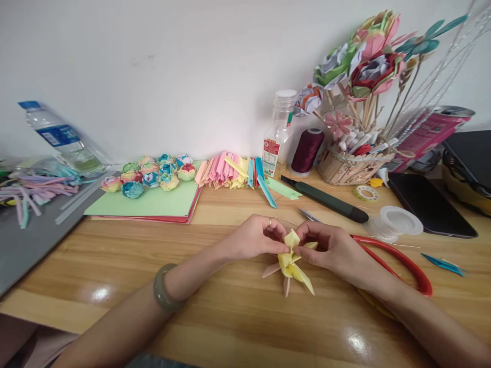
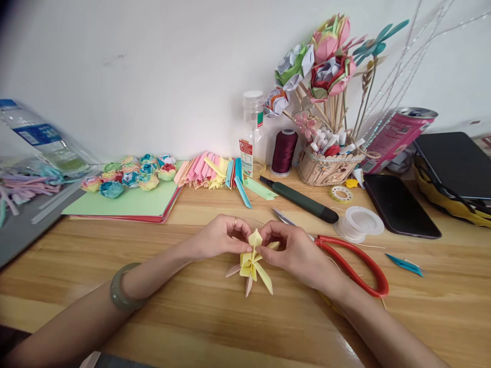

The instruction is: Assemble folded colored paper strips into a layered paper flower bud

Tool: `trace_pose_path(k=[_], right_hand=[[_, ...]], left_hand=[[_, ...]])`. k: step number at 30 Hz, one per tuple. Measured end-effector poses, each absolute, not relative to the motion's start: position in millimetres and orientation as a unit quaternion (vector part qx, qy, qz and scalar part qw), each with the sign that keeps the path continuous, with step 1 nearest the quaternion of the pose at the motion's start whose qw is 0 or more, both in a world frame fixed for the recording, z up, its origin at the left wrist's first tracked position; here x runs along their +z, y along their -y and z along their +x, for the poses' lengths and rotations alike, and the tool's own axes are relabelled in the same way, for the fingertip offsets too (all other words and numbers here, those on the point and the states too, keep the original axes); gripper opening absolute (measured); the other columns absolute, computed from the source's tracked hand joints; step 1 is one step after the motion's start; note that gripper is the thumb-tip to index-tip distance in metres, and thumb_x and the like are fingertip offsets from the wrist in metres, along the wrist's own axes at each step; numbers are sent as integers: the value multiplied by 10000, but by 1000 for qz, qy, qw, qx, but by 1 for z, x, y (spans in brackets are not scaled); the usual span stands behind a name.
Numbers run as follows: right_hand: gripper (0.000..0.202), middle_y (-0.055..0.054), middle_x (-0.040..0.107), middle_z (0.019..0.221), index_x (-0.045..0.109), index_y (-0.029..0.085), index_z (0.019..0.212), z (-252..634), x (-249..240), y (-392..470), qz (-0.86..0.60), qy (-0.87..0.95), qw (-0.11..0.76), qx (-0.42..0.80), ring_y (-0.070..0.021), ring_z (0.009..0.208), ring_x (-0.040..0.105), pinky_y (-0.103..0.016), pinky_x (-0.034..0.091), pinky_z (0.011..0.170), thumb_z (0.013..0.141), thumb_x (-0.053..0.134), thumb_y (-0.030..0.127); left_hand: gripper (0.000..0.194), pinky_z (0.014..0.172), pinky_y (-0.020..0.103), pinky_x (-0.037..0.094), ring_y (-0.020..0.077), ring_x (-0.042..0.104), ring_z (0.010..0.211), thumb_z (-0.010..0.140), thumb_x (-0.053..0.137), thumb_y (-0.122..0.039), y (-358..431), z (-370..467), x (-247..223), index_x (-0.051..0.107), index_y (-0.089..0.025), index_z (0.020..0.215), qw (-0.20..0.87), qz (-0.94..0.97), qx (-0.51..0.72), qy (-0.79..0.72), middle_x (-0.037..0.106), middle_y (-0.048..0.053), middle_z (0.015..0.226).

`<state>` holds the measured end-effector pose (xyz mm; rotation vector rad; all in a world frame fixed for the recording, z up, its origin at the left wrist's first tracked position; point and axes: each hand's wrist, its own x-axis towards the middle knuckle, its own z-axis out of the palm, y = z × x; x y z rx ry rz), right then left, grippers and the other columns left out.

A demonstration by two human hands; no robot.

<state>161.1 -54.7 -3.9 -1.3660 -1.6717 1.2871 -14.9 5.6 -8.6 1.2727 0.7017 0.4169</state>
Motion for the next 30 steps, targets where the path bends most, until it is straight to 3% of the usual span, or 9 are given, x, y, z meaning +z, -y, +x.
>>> trace_pose_path(k=[5, 10, 16, 23, 27, 30], right_hand=[[123, -10, 621, 746, 557, 167, 790, 159, -3, 53, -521, 639, 288, 487, -130, 663, 567, -255, 442, 593, 751, 591, 280], [82, 17, 592, 657, 549, 180, 736, 155, -4, 54, -552, 647, 287, 441, -108, 566, 530, -217, 391, 482, 747, 567, 259], [113, 17, 603, 620, 537, 200, 701, 152, -5, 61, -578, 683, 293, 337, -121, 540, 550, -231, 416, 494, 791, 525, 268], [40, -23, 637, 690, 549, 201, 798, 154, -9, 67, -516, 787, 327, 94, -164, 629, 584, -289, 442, 586, 811, 517, 182], [62, -36, 662, 737, 531, 210, 855, 157, -8, 68, -478, 809, 340, 43, -173, 649, 607, -294, 448, 586, 834, 501, 160], [71, -41, 672, 759, 509, 221, 834, 158, -5, 68, -470, 804, 364, 31, -178, 666, 625, -297, 457, 587, 836, 501, 150]], left_hand=[[153, 595, 208, 417, 58, 530, 564, 549, 690, -55, -4, -13, -10, 571, -106, 629, 727, 566, 181, -345, 593, -33, 606], [147, 578, 205, 415, 61, 517, 559, 565, 647, -31, -1, -10, -11, 536, -113, 618, 700, 574, 179, -386, 569, -34, 592], [84, 573, 219, 423, 87, 533, 592, 584, 616, -98, 3, -9, -11, 545, -129, 617, 627, 620, 208, -424, 573, -20, 620], [47, 554, 209, 424, 89, 529, 596, 604, 579, -106, 7, -11, -12, 552, -140, 623, 585, 657, 254, -401, 584, -10, 646], [66, 540, 191, 403, 72, 493, 568, 625, 545, -76, 11, -13, -8, 540, -142, 628, 555, 692, 287, -362, 554, -24, 611], [33, 550, 196, 408, 83, 516, 597, 703, 558, -171, 12, -14, -4, 551, -143, 719, 592, 671, 304, -328, 570, -7, 665]])
